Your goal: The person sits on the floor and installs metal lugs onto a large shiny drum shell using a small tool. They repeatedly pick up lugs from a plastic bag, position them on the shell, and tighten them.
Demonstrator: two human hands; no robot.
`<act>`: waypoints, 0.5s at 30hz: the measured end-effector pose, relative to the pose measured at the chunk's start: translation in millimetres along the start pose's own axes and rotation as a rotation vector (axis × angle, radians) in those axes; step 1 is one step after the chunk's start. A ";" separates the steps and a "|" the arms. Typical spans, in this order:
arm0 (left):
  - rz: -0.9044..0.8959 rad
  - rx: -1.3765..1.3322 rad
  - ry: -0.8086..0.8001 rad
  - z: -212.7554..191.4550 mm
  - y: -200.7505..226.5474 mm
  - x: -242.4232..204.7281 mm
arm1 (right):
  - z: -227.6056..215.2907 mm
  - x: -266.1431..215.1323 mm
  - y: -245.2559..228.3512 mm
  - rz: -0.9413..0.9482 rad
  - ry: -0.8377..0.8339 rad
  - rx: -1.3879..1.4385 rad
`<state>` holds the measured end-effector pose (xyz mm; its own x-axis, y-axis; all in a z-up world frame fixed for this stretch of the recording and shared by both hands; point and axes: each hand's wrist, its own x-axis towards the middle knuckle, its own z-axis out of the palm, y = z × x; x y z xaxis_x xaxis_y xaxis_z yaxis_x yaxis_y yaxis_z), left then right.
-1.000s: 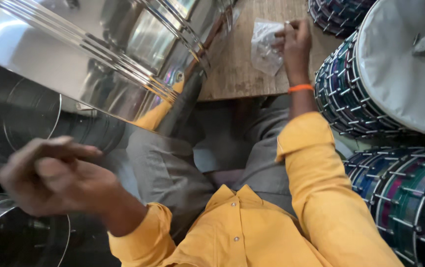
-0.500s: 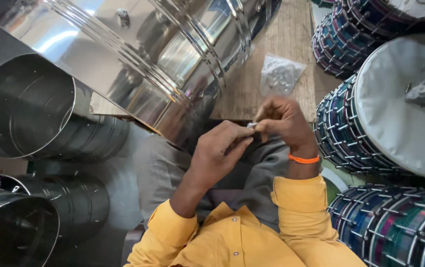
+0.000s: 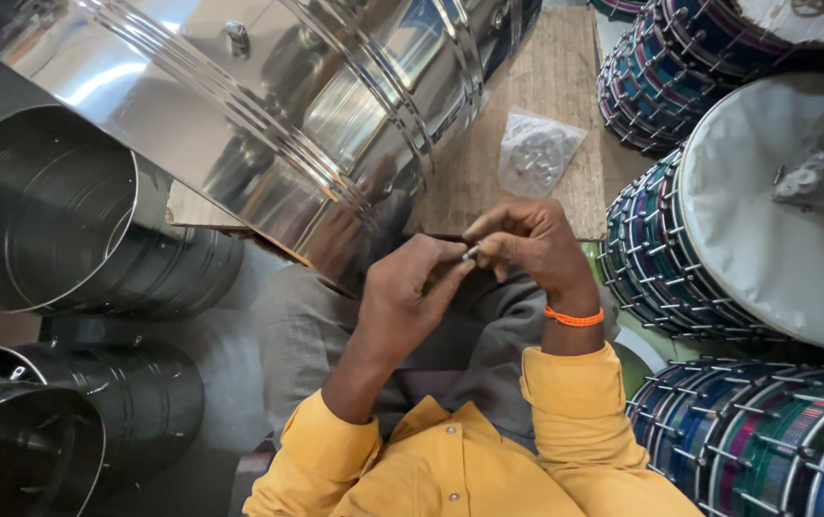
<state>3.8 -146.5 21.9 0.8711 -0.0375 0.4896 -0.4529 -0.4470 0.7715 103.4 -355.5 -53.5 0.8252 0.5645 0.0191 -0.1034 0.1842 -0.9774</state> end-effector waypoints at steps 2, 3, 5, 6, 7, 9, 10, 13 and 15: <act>-0.004 0.062 0.023 -3.5 2.0 2.4 | 7.0 0.5 -7.4 -0.049 0.005 -0.028; -0.066 0.055 0.014 -4.2 3.1 3.5 | 12.2 -1.1 -11.3 -0.115 -0.003 -0.024; -0.191 0.043 -0.003 -4.7 4.5 6.1 | 21.6 1.7 -20.5 -0.233 -0.031 -0.021; -0.189 0.038 0.003 -4.3 5.0 6.2 | 26.1 2.0 -24.3 -0.279 -0.046 -0.022; -0.187 0.032 0.009 -3.5 5.1 6.6 | 28.8 1.8 -27.8 -0.324 -0.061 -0.023; -0.164 0.030 0.017 -2.8 4.1 8.2 | 26.7 1.4 -32.6 -0.139 -0.021 0.097; -0.149 0.034 0.018 -2.9 3.7 8.1 | 24.9 0.5 -30.8 -0.044 0.001 0.158; -0.115 0.016 0.005 -1.2 1.8 7.9 | 16.9 0.4 -17.8 0.134 0.093 -0.140; -0.129 -0.027 -0.017 0.6 -1.7 6.2 | 15.4 -0.9 -12.6 0.025 0.067 -0.119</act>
<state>10.1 -146.5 23.4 0.9256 0.0034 0.3784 -0.3412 -0.4247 0.8386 95.4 -345.9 -38.0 0.8586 0.5124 -0.0157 -0.0609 0.0715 -0.9956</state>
